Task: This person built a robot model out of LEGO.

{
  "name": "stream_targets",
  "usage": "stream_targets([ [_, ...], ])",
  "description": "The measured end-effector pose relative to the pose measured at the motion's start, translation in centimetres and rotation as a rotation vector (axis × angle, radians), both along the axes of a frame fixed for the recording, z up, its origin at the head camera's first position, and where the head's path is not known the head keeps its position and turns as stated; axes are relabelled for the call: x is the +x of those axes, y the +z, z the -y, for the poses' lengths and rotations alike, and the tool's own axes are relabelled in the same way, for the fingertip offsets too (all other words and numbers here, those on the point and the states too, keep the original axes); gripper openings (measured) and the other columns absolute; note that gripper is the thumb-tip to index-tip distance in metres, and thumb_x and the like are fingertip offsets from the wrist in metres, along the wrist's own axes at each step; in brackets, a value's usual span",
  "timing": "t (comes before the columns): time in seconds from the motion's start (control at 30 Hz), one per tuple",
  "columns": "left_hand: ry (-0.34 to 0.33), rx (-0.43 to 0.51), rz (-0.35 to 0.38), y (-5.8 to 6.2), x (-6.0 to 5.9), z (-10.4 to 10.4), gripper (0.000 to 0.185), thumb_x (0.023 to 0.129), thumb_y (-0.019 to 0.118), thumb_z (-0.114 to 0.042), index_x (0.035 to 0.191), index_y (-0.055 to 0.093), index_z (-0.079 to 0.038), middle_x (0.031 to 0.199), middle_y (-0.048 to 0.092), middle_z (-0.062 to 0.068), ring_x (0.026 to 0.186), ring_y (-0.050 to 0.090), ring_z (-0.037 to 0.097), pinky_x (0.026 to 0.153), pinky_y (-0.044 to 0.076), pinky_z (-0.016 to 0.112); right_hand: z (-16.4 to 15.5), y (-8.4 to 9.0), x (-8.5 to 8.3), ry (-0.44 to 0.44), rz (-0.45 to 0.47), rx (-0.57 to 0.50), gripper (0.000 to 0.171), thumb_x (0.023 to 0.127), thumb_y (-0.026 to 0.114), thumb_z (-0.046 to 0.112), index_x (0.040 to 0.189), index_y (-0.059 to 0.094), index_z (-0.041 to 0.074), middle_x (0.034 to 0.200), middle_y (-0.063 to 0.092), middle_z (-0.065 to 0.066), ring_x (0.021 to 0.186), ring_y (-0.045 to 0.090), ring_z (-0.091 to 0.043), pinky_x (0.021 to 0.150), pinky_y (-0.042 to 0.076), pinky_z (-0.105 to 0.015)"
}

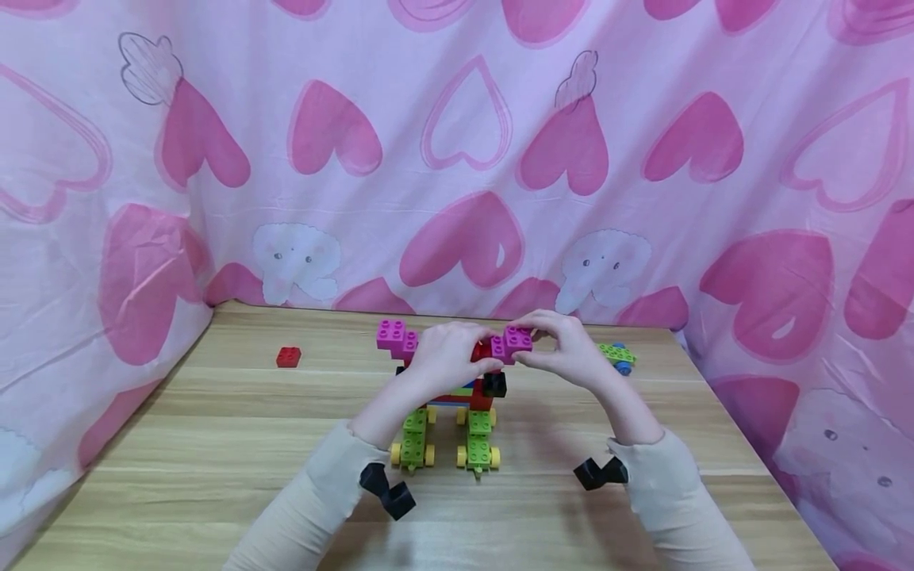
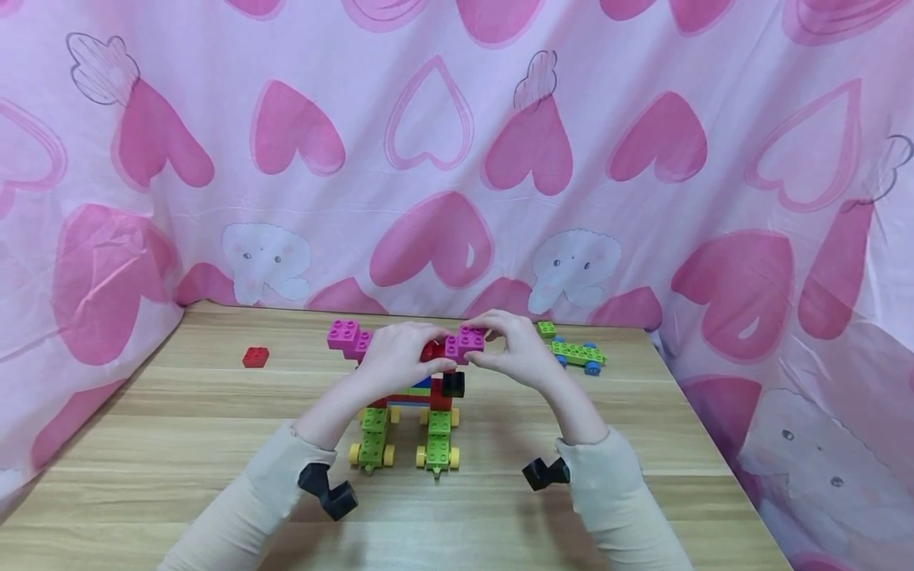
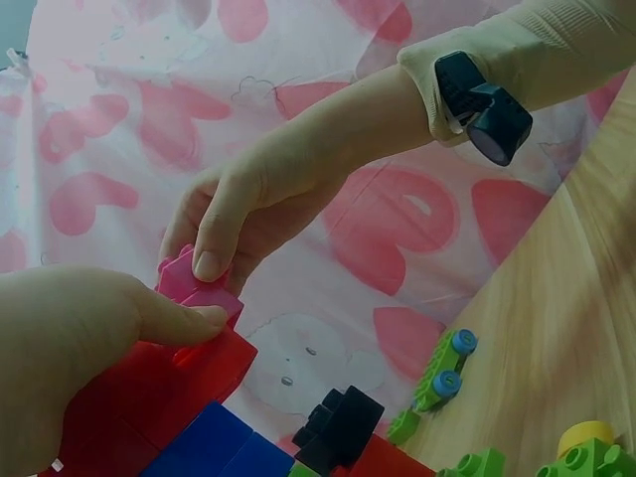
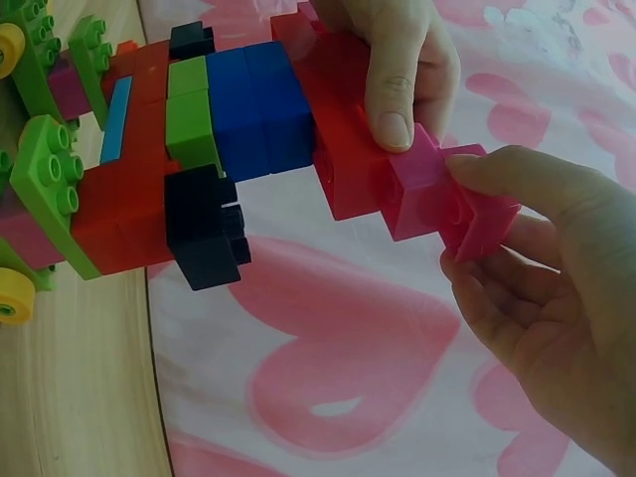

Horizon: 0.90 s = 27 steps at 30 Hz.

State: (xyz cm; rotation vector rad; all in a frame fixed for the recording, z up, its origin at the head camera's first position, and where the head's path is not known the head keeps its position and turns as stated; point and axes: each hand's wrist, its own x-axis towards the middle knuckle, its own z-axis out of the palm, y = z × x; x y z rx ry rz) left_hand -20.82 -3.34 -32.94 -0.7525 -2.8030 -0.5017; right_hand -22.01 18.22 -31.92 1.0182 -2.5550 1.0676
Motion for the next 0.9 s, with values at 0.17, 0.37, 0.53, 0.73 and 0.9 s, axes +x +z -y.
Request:
stream_targets([
  [0.17,-0.010,0.002,-0.009,0.0,-0.1,0.0,0.046,0.089,0.066,-0.051,0.126,0.067,-0.024,0.111,0.072,-0.005,0.094,0.065,0.013,0.071,0.050,0.026,-0.1,-0.4,-0.1,-0.022,0.028,-0.027,0.036,0.081,0.079,0.009,0.115,0.069,0.005,0.107,0.070,-0.007,0.091,0.063,-0.016,0.082,0.056,-0.034],
  [0.37,-0.035,0.003,-0.017,0.1,-0.2,0.2,0.052,0.088,0.068,-0.050,0.131,0.063,-0.022,0.109,0.073,-0.003,0.087,0.066,0.013,0.065,0.049,0.023,-0.1,-0.9,-0.1,-0.036,0.036,-0.045,0.037,0.081,0.079,0.009,0.117,0.068,0.006,0.107,0.070,-0.006,0.092,0.062,-0.015,0.082,0.054,-0.028],
  [0.53,-0.085,0.086,0.032,0.3,-0.1,0.6,0.061,0.085,0.072,-0.046,0.137,0.057,-0.018,0.117,0.070,0.000,0.103,0.066,0.016,0.084,0.056,0.030,-0.1,-1.2,-0.1,-0.045,0.042,-0.064,0.040,0.081,0.079,0.008,0.119,0.067,0.006,0.106,0.069,-0.007,0.093,0.062,-0.017,0.083,0.056,-0.034],
  [0.73,-0.124,0.178,0.101,0.8,0.1,1.1,0.061,0.087,0.072,-0.038,0.141,0.053,-0.015,0.128,0.065,0.003,0.116,0.062,0.019,0.096,0.054,0.036,0.0,-2.0,0.0,-0.054,0.096,-0.091,0.049,0.082,0.078,0.010,0.128,0.061,0.004,0.118,0.068,-0.011,0.105,0.065,-0.023,0.093,0.054,-0.041],
  [0.9,-0.143,0.198,0.083,1.3,0.6,1.4,0.056,0.090,0.071,-0.034,0.139,0.055,-0.013,0.132,0.063,0.005,0.121,0.060,0.021,0.098,0.053,0.037,0.1,-2.4,0.0,-0.054,0.092,-0.123,0.051,0.082,0.078,0.008,0.130,0.060,0.003,0.122,0.067,-0.013,0.107,0.066,-0.026,0.093,0.054,-0.041],
])
